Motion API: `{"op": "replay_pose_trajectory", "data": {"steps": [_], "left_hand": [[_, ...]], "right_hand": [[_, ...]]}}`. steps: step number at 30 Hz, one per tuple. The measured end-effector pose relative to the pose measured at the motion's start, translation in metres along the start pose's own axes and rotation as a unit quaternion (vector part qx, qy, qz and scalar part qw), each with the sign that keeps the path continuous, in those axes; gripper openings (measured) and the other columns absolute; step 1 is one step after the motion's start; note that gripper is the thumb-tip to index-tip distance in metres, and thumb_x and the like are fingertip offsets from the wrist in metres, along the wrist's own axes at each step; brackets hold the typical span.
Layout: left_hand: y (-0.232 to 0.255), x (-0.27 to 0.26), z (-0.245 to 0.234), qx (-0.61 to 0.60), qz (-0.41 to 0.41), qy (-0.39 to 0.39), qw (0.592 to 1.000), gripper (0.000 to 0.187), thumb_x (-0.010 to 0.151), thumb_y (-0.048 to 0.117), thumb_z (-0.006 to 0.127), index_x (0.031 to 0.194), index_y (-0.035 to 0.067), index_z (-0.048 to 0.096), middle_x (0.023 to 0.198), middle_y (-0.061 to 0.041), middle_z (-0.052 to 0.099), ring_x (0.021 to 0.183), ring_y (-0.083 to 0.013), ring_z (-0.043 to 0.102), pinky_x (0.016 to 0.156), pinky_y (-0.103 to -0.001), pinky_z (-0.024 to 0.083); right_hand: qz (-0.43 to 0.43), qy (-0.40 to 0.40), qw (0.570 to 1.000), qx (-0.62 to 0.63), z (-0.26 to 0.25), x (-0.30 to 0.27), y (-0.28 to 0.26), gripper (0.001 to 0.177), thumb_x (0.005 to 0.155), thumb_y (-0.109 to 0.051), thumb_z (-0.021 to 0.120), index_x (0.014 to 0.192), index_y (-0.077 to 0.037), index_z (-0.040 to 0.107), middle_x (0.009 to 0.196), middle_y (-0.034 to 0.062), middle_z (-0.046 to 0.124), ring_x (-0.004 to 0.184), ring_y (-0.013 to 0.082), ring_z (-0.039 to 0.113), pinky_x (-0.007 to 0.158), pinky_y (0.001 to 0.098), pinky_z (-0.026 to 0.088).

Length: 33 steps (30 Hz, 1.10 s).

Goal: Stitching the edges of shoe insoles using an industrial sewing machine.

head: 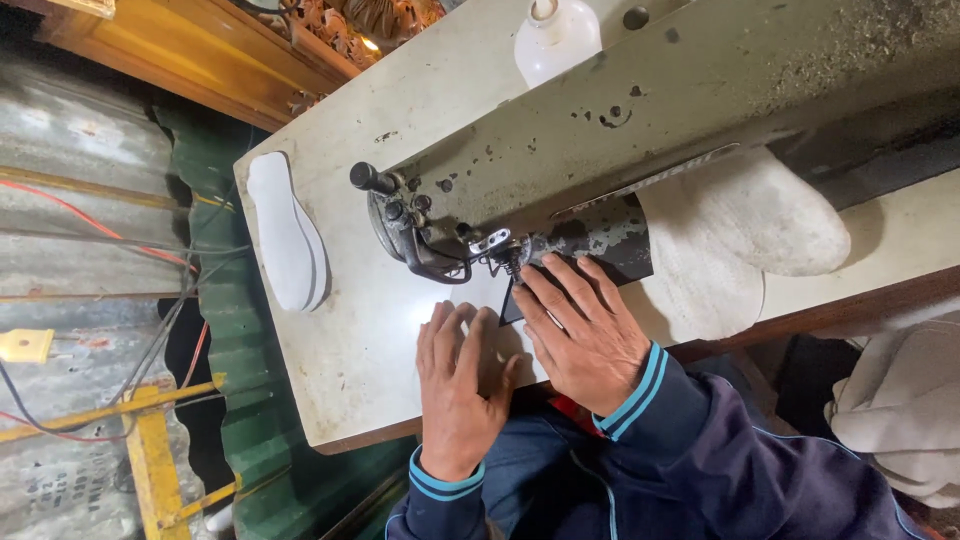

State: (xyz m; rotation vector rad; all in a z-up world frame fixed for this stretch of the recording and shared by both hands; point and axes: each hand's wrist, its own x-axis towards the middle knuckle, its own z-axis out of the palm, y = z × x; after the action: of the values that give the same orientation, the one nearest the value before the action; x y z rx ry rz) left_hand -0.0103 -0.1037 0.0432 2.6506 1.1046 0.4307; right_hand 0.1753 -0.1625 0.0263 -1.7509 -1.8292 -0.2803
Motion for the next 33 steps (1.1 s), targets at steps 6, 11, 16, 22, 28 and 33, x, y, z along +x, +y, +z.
{"op": "replay_pose_trajectory", "data": {"steps": [6, 11, 16, 22, 28, 33], "left_hand": [[0.017, -0.008, -0.005, -0.051, 0.023, -0.014, 0.998, 0.061, 0.093, 0.018, 0.077, 0.145, 0.004, 0.049, 0.149, -0.025, 0.050, 0.145, -0.0493, 0.041, 0.117, -0.063, 0.039], [0.035, -0.014, -0.007, -0.083, 0.031, -0.014, 0.996, 0.053, 0.104, 0.039, 0.057, 0.140, 0.000, 0.055, 0.151, -0.024, 0.050, 0.146, -0.0466, 0.042, 0.117, -0.060, 0.041], [0.038, -0.025, -0.001, -0.071, 0.045, -0.053, 0.995, 0.057, 0.103, 0.044, 0.058, 0.139, -0.001, 0.056, 0.155, -0.025, 0.047, 0.150, -0.0461, 0.035, 0.123, -0.064, 0.027], [0.034, -0.035, 0.006, -0.049, 0.064, -0.050, 0.995, 0.065, 0.100, 0.049, 0.065, 0.146, 0.005, 0.052, 0.159, -0.023, 0.044, 0.152, -0.0449, 0.035, 0.124, -0.064, 0.026], [0.025, -0.037, 0.004, -0.027, 0.064, -0.059, 0.996, 0.064, 0.098, 0.043, 0.070, 0.149, 0.009, 0.051, 0.161, -0.021, 0.040, 0.153, -0.0442, 0.034, 0.125, -0.065, 0.024], [0.009, -0.040, 0.005, -0.040, 0.069, -0.036, 0.996, 0.062, 0.093, 0.038, 0.076, 0.145, 0.013, 0.055, 0.159, -0.018, 0.047, 0.150, -0.0428, 0.042, 0.121, -0.064, 0.030]], "right_hand": [[0.002, -0.003, 1.000, 0.000, 0.001, -0.003, 0.000, 0.035, 0.100, -0.018, 0.058, 0.131, -0.007, 0.069, 0.142, 0.0120, 0.064, 0.138, 0.0328, 0.053, 0.118, 0.0520, 0.039], [0.012, -0.006, 0.999, 0.032, 0.005, -0.008, 0.002, 0.036, 0.100, -0.016, 0.063, 0.134, -0.007, 0.067, 0.142, 0.0120, 0.064, 0.139, 0.0319, 0.052, 0.119, 0.0520, 0.039], [0.023, -0.007, 0.996, 0.083, 0.007, -0.011, 0.005, 0.039, 0.097, -0.012, 0.064, 0.136, -0.006, 0.065, 0.144, 0.0110, 0.062, 0.140, 0.0314, 0.051, 0.120, 0.0525, 0.038], [0.025, -0.015, 0.994, 0.107, 0.005, -0.011, 0.007, 0.038, 0.097, -0.009, 0.060, 0.135, -0.007, 0.064, 0.143, 0.0104, 0.061, 0.139, 0.0307, 0.051, 0.121, 0.0523, 0.037], [0.008, 0.003, 0.993, 0.121, 0.007, -0.019, 0.006, 0.034, 0.100, -0.012, 0.062, 0.133, -0.005, 0.066, 0.143, 0.0132, 0.061, 0.140, 0.0312, 0.050, 0.120, 0.0517, 0.040], [-0.009, 0.052, 0.970, 0.239, -0.026, -0.040, -0.003, 0.033, 0.103, -0.017, 0.051, 0.127, -0.002, 0.068, 0.137, 0.0184, 0.065, 0.132, 0.0378, 0.060, 0.114, 0.0504, 0.047]]}}
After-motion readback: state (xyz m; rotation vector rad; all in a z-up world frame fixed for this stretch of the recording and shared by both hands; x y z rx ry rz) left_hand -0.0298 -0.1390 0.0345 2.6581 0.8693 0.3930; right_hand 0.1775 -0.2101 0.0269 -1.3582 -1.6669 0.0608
